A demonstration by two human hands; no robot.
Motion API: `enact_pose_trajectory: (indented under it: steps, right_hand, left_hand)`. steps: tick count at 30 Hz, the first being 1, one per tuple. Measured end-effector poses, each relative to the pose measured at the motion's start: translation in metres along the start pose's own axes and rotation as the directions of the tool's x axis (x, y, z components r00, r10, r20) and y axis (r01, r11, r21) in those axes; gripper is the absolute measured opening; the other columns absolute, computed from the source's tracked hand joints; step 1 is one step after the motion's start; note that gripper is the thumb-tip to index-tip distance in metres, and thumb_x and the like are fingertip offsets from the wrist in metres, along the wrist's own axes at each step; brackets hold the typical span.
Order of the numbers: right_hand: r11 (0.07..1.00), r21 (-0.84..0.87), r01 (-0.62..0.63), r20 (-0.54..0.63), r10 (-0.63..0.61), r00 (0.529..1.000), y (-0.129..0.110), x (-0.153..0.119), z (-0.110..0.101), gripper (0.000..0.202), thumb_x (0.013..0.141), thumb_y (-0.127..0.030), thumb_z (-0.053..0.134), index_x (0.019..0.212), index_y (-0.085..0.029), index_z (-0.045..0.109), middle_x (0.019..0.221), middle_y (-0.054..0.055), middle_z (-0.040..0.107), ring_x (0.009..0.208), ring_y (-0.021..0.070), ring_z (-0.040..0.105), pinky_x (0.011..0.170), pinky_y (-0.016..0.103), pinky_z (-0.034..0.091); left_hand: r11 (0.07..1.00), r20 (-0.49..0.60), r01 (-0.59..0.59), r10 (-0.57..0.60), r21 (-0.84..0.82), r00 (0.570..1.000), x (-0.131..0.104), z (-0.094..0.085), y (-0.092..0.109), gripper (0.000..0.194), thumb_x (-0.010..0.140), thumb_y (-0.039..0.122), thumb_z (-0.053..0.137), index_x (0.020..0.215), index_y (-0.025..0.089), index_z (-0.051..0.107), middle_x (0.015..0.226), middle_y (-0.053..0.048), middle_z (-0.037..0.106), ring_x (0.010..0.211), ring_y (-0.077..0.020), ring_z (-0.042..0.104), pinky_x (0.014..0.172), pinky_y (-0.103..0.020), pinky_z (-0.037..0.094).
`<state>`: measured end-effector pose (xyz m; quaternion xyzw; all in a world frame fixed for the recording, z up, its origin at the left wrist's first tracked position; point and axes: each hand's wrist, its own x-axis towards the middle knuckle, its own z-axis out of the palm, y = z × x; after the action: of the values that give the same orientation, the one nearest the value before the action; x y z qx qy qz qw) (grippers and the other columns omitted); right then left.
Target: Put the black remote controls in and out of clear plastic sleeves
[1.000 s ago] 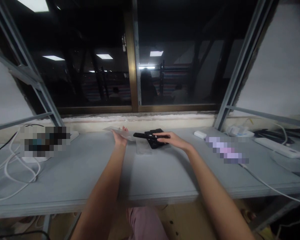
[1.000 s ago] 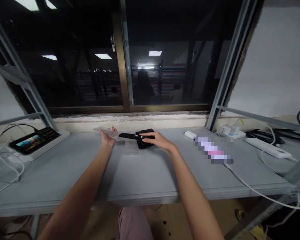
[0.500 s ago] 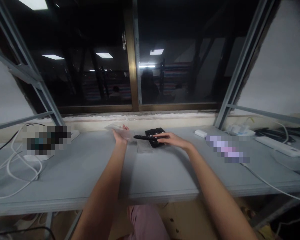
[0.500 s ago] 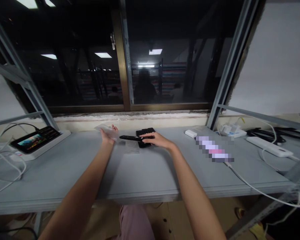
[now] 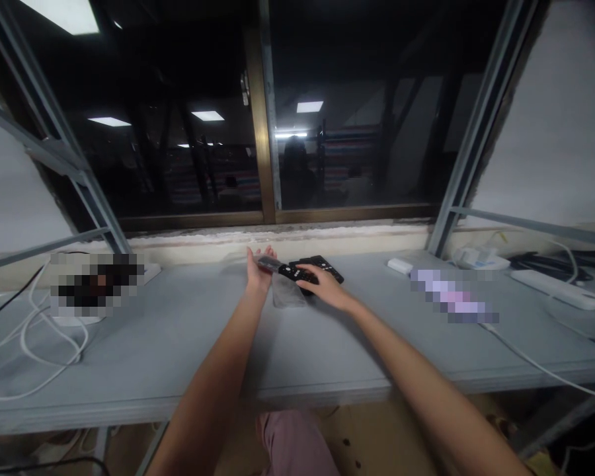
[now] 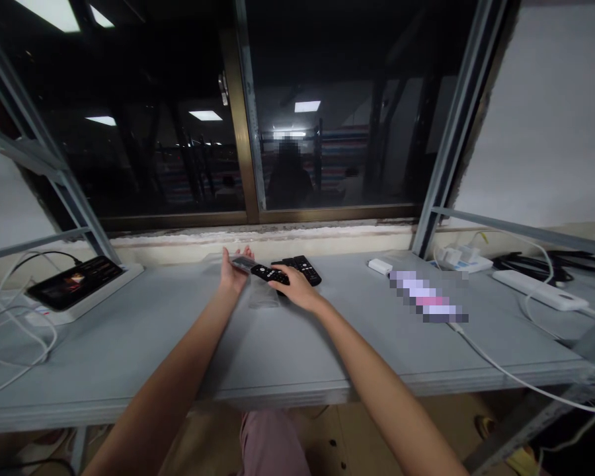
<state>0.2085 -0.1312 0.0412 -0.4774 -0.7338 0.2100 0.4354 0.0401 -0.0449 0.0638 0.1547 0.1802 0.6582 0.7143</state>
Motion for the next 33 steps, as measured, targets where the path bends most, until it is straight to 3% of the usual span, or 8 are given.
enact_pose_trajectory:
  steps: [7, 12, 15, 19, 22, 26, 29, 33]
  right_hand:
    - [0.996, 0.091, -0.004, 0.064, -0.002, 0.998, 0.002, 0.001, 0.008, 0.050, 0.080, -0.024, 0.060, 0.129, -0.023, 0.051, 0.130, 0.009, 0.053, 0.122, 0.0230, 0.046, 0.105, 0.042, 0.033]
    - [0.992, 0.116, 0.045, 0.142, -0.061, 0.988, 0.005, 0.001, 0.012, 0.068, 0.072, -0.026, 0.068, 0.135, -0.023, 0.044, 0.137, 0.010, 0.044, 0.130, 0.0255, 0.037, 0.111, 0.046, 0.022]
    - [0.982, 0.177, 0.063, 0.155, -0.091, 0.984, 0.007, 0.000, 0.015, 0.085, 0.062, -0.025, 0.076, 0.138, -0.024, 0.037, 0.143, 0.010, 0.034, 0.135, 0.0256, 0.029, 0.112, 0.044, 0.021]
    - [0.899, 0.437, 0.017, 0.161, -0.097, 0.982, 0.003, 0.000, 0.011, 0.101, 0.060, -0.033, 0.080, 0.143, -0.030, 0.024, 0.146, 0.011, 0.028, 0.122, 0.0243, 0.046, 0.098, 0.041, 0.041]
    - [0.841, 0.540, -0.025, 0.199, -0.098, 0.975, -0.001, 0.000, 0.007, 0.109, 0.061, -0.037, 0.080, 0.147, -0.035, 0.013, 0.146, 0.011, 0.032, 0.109, 0.0202, 0.056, 0.092, 0.037, 0.046]
    - [0.846, 0.533, 0.014, 0.118, -0.090, 0.989, 0.000, 0.005, 0.005, 0.093, 0.064, -0.038, 0.078, 0.144, -0.032, 0.030, 0.145, 0.007, 0.038, 0.117, 0.0202, 0.052, 0.102, 0.036, 0.038]
    - [0.836, 0.547, 0.041, 0.065, -0.091, 0.994, 0.002, 0.009, 0.002, 0.078, 0.063, -0.035, 0.079, 0.134, -0.028, 0.048, 0.133, 0.005, 0.053, 0.115, 0.0205, 0.054, 0.103, 0.036, 0.038]
    - [0.833, 0.552, -0.020, 0.118, -0.054, 0.992, -0.001, 0.006, 0.001, 0.064, 0.062, -0.031, 0.080, 0.122, -0.022, 0.060, 0.111, 0.005, 0.065, 0.097, 0.0186, 0.061, 0.091, 0.033, 0.047]
  left_hand:
    - [1.000, 0.034, 0.010, -0.011, 0.029, 0.999, -0.014, 0.014, 0.003, 0.047, 0.090, 0.055, 0.040, 0.096, 0.012, 0.060, 0.085, -0.009, 0.064, 0.070, -0.0133, 0.063, 0.064, -0.021, 0.052]
    - [0.993, 0.033, 0.031, -0.035, 0.112, 0.999, -0.016, 0.013, -0.013, 0.016, 0.087, 0.026, 0.055, 0.096, 0.014, 0.061, 0.080, -0.005, 0.065, 0.062, -0.0088, 0.061, 0.063, -0.018, 0.050]
    - [0.986, 0.063, 0.061, -0.072, 0.155, 0.995, -0.017, 0.014, -0.027, 0.012, 0.084, 0.016, 0.055, 0.093, 0.013, 0.062, 0.072, -0.003, 0.064, 0.057, -0.0083, 0.059, 0.061, -0.018, 0.049]
    - [0.994, 0.072, 0.066, -0.073, 0.092, 0.995, -0.019, 0.015, -0.027, 0.015, 0.085, 0.015, 0.049, 0.092, 0.013, 0.062, 0.072, -0.004, 0.066, 0.058, -0.0098, 0.061, 0.063, -0.020, 0.050]
    - [0.994, 0.069, 0.065, -0.071, 0.083, 0.995, -0.023, 0.016, -0.023, 0.019, 0.087, 0.020, 0.045, 0.096, 0.015, 0.061, 0.078, -0.006, 0.068, 0.061, -0.0129, 0.064, 0.065, -0.025, 0.052]
    - [0.960, 0.197, 0.137, -0.187, 0.244, 0.962, -0.030, 0.018, -0.031, 0.025, 0.088, 0.026, 0.047, 0.104, 0.014, 0.062, 0.095, -0.010, 0.071, 0.077, -0.0183, 0.067, 0.074, -0.031, 0.053]
    - [0.917, 0.229, 0.212, -0.299, 0.339, 0.926, -0.031, 0.020, -0.035, 0.030, 0.088, 0.032, 0.050, 0.105, 0.012, 0.064, 0.099, -0.013, 0.070, 0.085, -0.0207, 0.067, 0.080, -0.032, 0.052]
    - [0.948, 0.155, 0.181, -0.227, 0.263, 0.962, -0.026, 0.018, -0.025, 0.051, 0.090, 0.052, 0.042, 0.106, 0.009, 0.064, 0.094, -0.014, 0.070, 0.080, -0.0197, 0.068, 0.076, -0.030, 0.054]
